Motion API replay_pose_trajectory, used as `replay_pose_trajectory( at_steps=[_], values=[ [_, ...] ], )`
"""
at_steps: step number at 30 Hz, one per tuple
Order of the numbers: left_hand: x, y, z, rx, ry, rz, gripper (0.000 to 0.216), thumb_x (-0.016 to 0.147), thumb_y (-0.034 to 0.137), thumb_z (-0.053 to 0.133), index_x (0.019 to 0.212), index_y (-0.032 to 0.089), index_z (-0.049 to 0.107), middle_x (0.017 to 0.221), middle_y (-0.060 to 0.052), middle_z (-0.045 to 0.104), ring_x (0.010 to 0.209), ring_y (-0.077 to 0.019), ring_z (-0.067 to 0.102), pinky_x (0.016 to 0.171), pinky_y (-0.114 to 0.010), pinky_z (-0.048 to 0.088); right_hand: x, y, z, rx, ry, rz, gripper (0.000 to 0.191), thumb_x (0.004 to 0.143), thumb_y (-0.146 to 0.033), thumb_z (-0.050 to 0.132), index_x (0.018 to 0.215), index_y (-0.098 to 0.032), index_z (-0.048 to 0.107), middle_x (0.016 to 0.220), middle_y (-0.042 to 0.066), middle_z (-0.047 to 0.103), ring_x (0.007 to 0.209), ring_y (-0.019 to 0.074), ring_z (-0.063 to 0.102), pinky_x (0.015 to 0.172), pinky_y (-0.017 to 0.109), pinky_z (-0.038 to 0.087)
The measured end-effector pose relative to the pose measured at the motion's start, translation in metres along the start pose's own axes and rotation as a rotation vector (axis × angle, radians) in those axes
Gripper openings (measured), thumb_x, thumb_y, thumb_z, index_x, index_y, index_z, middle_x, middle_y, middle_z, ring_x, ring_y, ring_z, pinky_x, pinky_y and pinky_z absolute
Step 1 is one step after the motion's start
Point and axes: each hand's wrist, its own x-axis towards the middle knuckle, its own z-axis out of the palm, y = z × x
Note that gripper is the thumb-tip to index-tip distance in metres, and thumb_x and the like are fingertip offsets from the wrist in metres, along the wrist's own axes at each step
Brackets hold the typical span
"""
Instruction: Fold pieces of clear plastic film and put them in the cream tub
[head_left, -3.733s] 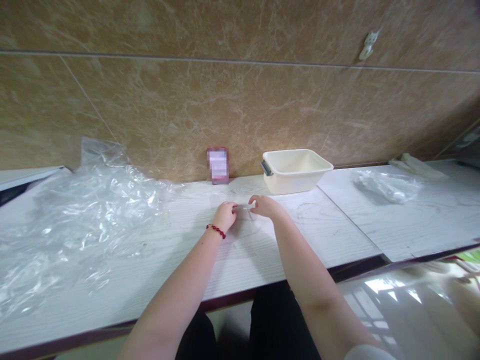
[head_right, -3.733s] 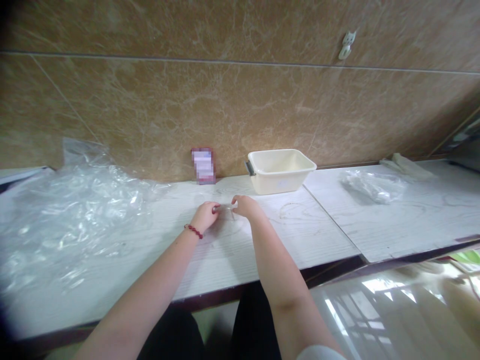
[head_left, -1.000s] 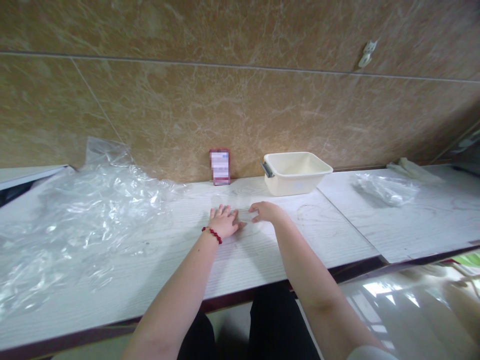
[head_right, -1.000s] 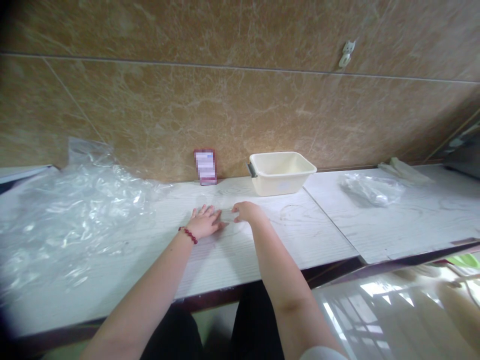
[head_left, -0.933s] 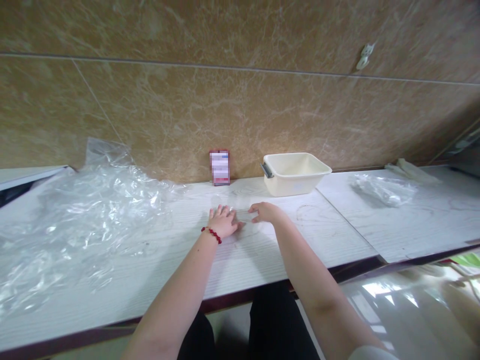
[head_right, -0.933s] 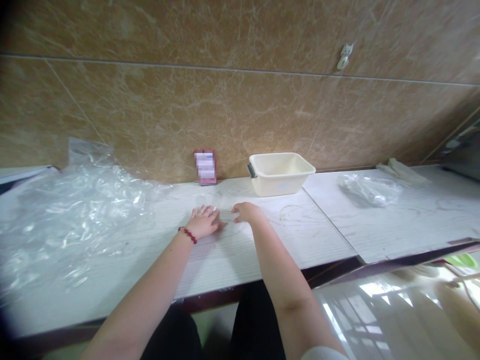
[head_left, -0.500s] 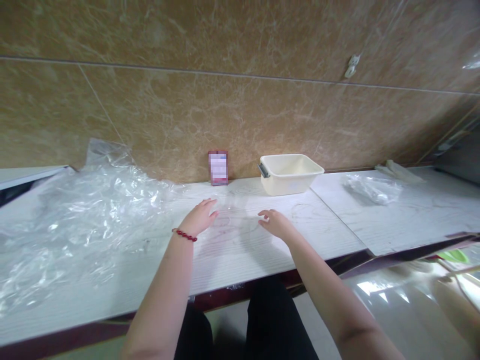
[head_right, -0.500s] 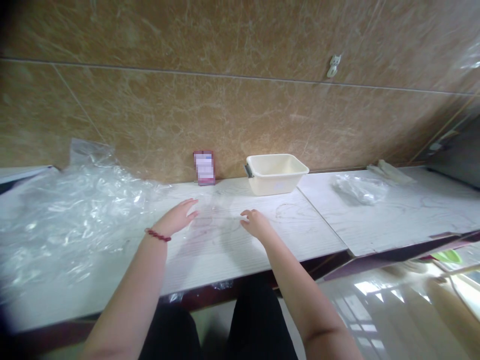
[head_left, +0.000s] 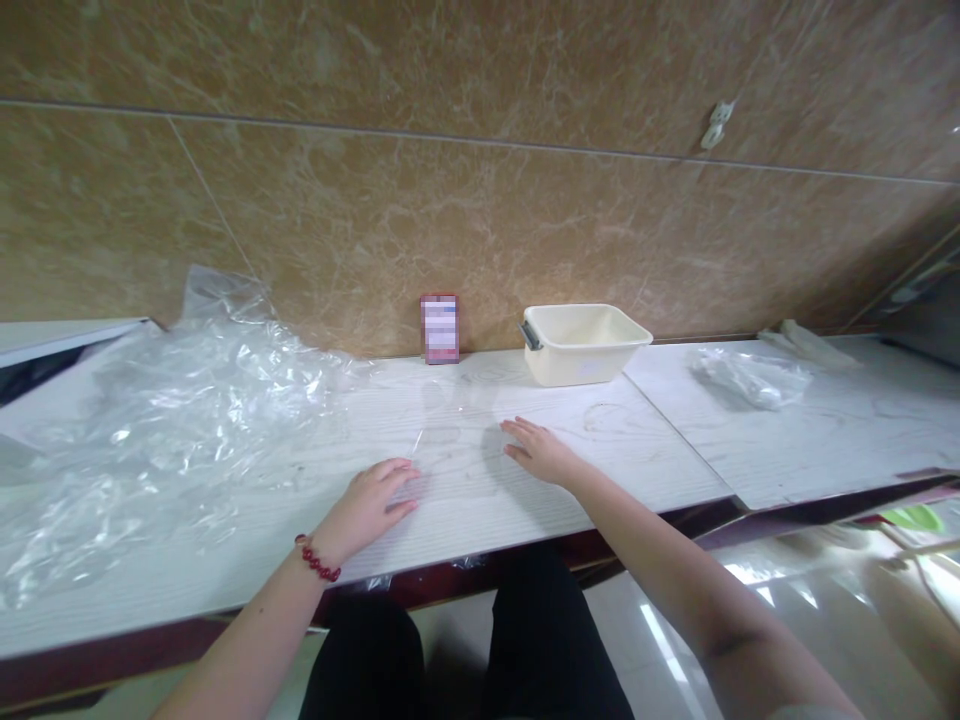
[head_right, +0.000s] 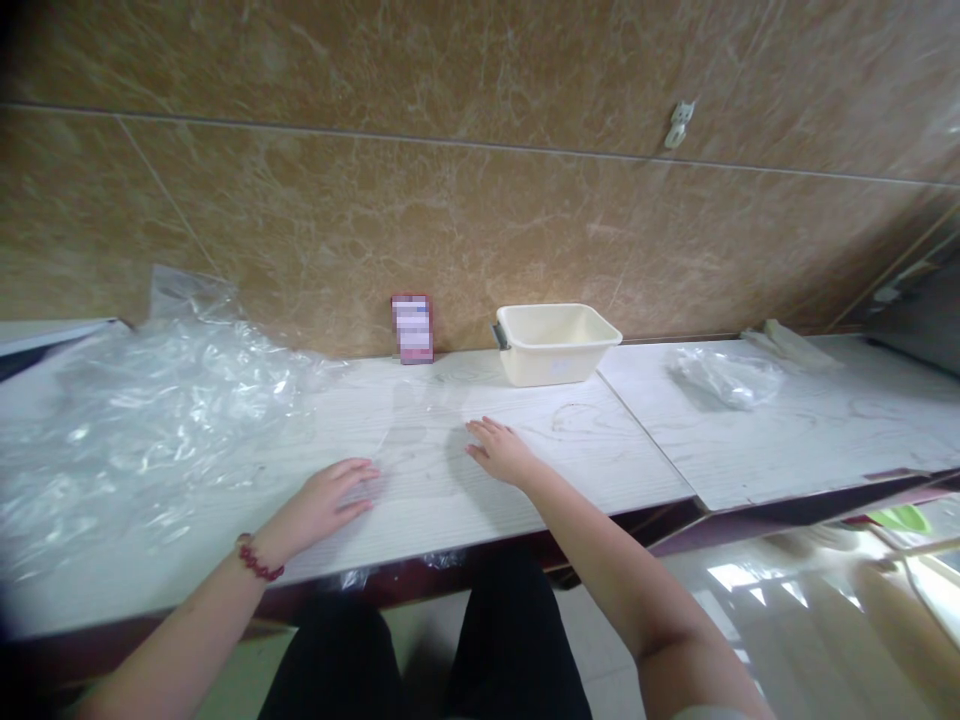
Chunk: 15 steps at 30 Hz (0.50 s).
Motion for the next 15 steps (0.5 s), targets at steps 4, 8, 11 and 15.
replay_pose_trajectory(
  at_steps=[4, 8, 11, 15],
  values=[
    [0.002, 0.006, 0.003, 0.030, 0.030, 0.021, 0.023, 0.078, 0.035, 0.041, 0.089, 0.025, 0.058, 0.108, -0.003, 0.052, 0.101, -0.0174, 0.046, 0.087, -0.035, 0.035, 0.002, 0.001, -0.002, -0.089, -0.017, -0.056, 0.046, 0.083, -0.041, 0.030, 0.122, -0.018, 0.037, 0.125, 0.006, 0.041, 0.120, 0.0191, 0.027, 0.096, 0.037, 0.024],
    [0.005, 0.013, 0.003, 0.054, 0.052, 0.058, 0.022, 0.080, 0.029, 0.039, 0.082, 0.022, 0.059, 0.100, -0.003, 0.055, 0.096, -0.0161, 0.048, 0.084, -0.033, 0.037, 0.003, 0.000, -0.005, -0.198, -0.015, -0.137, 0.043, 0.082, -0.041, 0.033, 0.121, -0.022, 0.039, 0.124, 0.004, 0.042, 0.121, 0.0204, 0.024, 0.098, 0.043, 0.016],
    [0.008, 0.016, 0.003, 0.061, 0.041, 0.073, 0.020, 0.080, 0.026, 0.038, 0.083, 0.020, 0.057, 0.094, -0.003, 0.057, 0.091, -0.0158, 0.049, 0.083, -0.033, 0.038, 0.005, -0.001, -0.007, -0.233, -0.023, -0.176, 0.043, 0.083, -0.041, 0.032, 0.121, -0.023, 0.039, 0.122, 0.004, 0.044, 0.121, 0.0198, 0.025, 0.098, 0.043, 0.014],
    [0.009, 0.018, 0.001, 0.013, 0.047, 0.070, 0.021, 0.081, 0.025, 0.035, 0.080, 0.019, 0.056, 0.088, -0.003, 0.057, 0.086, -0.0157, 0.050, 0.081, -0.033, 0.039, 0.007, -0.003, -0.009, -0.220, -0.044, -0.210, 0.044, 0.083, -0.043, 0.031, 0.121, -0.022, 0.039, 0.121, 0.004, 0.045, 0.120, 0.0199, 0.026, 0.099, 0.042, 0.013]
  ],
)
